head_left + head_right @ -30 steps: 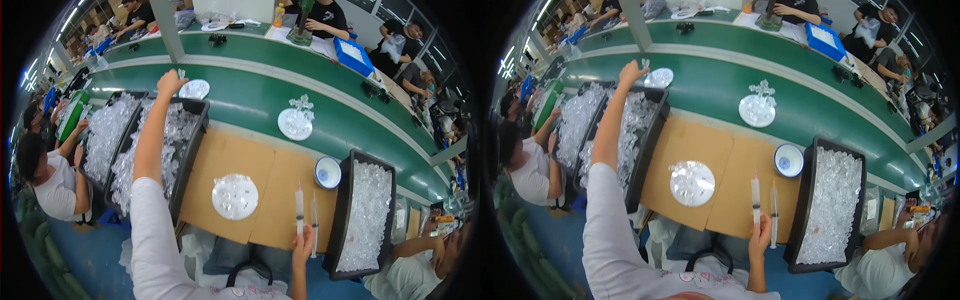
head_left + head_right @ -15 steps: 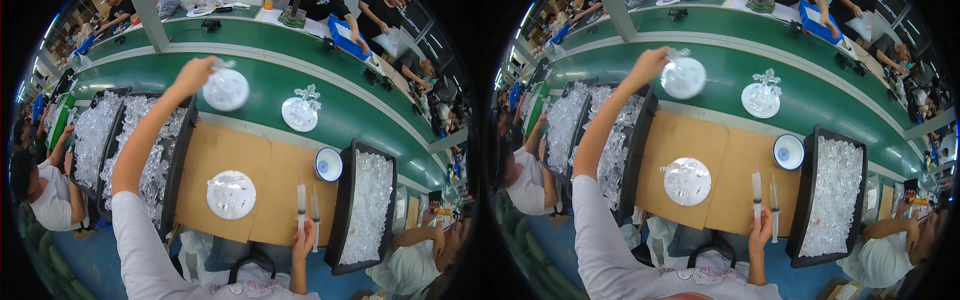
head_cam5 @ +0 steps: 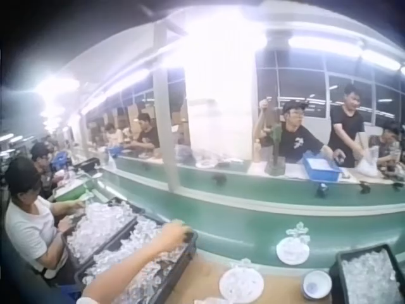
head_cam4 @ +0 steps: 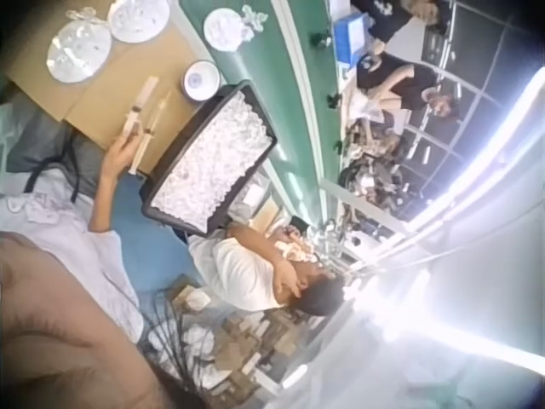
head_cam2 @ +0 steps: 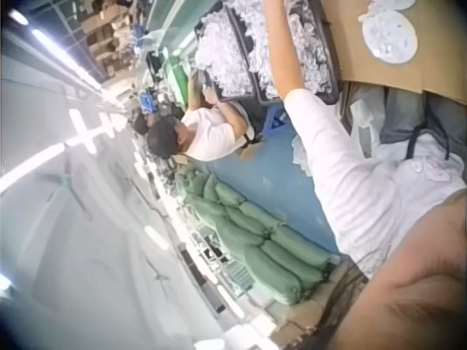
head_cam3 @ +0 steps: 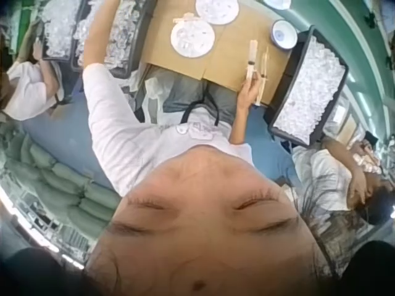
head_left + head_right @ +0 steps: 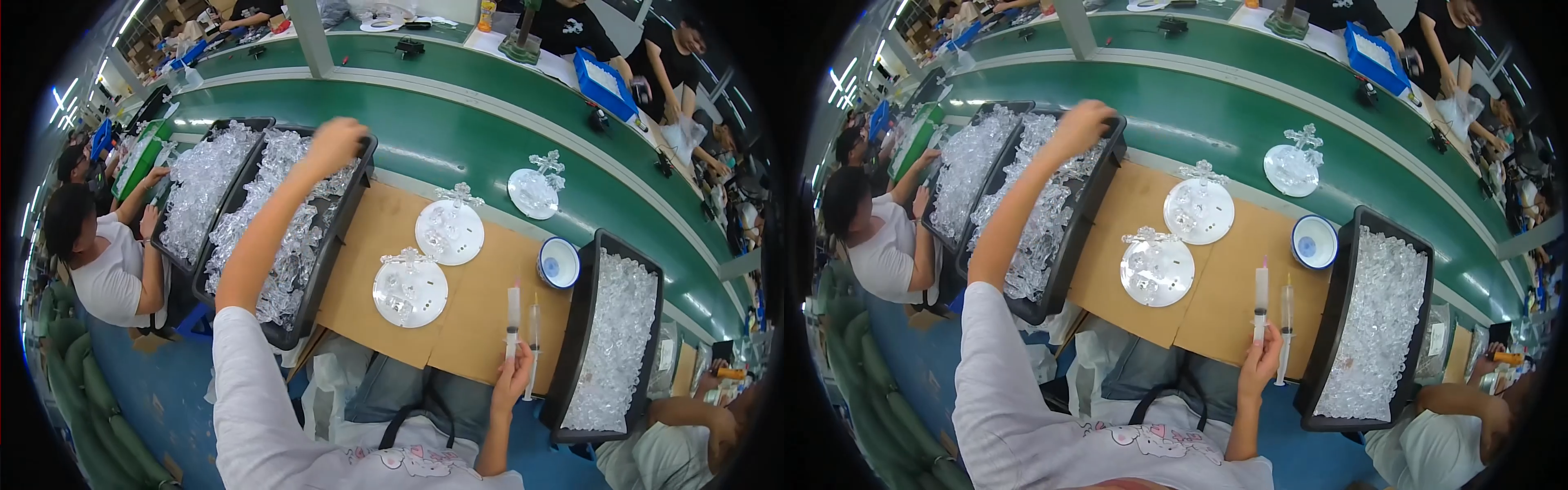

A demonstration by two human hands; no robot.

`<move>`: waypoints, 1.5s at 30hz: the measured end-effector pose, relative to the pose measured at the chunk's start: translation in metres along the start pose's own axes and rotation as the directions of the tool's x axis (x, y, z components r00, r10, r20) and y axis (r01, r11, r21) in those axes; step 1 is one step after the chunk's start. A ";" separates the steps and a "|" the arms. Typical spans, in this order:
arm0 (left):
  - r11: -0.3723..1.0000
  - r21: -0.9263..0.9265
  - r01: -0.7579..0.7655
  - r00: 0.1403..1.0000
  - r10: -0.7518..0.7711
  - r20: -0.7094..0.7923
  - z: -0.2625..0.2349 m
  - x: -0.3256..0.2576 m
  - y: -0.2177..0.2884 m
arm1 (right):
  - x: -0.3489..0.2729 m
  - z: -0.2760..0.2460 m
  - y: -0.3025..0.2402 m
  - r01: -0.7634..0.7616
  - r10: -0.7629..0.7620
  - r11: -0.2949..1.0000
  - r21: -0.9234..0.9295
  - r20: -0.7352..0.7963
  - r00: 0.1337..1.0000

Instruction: Apply adhesive to decorative plastic crystals and attach them to a circular lighting base.

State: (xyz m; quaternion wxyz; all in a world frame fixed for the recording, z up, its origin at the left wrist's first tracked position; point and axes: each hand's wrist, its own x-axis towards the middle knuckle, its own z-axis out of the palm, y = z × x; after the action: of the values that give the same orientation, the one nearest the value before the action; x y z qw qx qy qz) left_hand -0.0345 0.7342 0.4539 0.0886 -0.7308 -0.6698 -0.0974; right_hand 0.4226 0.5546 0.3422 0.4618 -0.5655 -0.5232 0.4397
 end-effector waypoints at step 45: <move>0.613 -0.784 -0.094 0.995 0.033 -0.094 -0.076 -0.126 0.209 | 0.055 0.025 -0.177 0.716 -0.560 0.622 -0.317 0.460 0.690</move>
State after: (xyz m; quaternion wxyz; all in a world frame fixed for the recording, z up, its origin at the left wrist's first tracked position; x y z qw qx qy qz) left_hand 0.1616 0.5753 0.4952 -0.2141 -0.7151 -0.5293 -0.4033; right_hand 0.3693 0.6154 0.5106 0.3456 -0.3552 -0.8484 0.1863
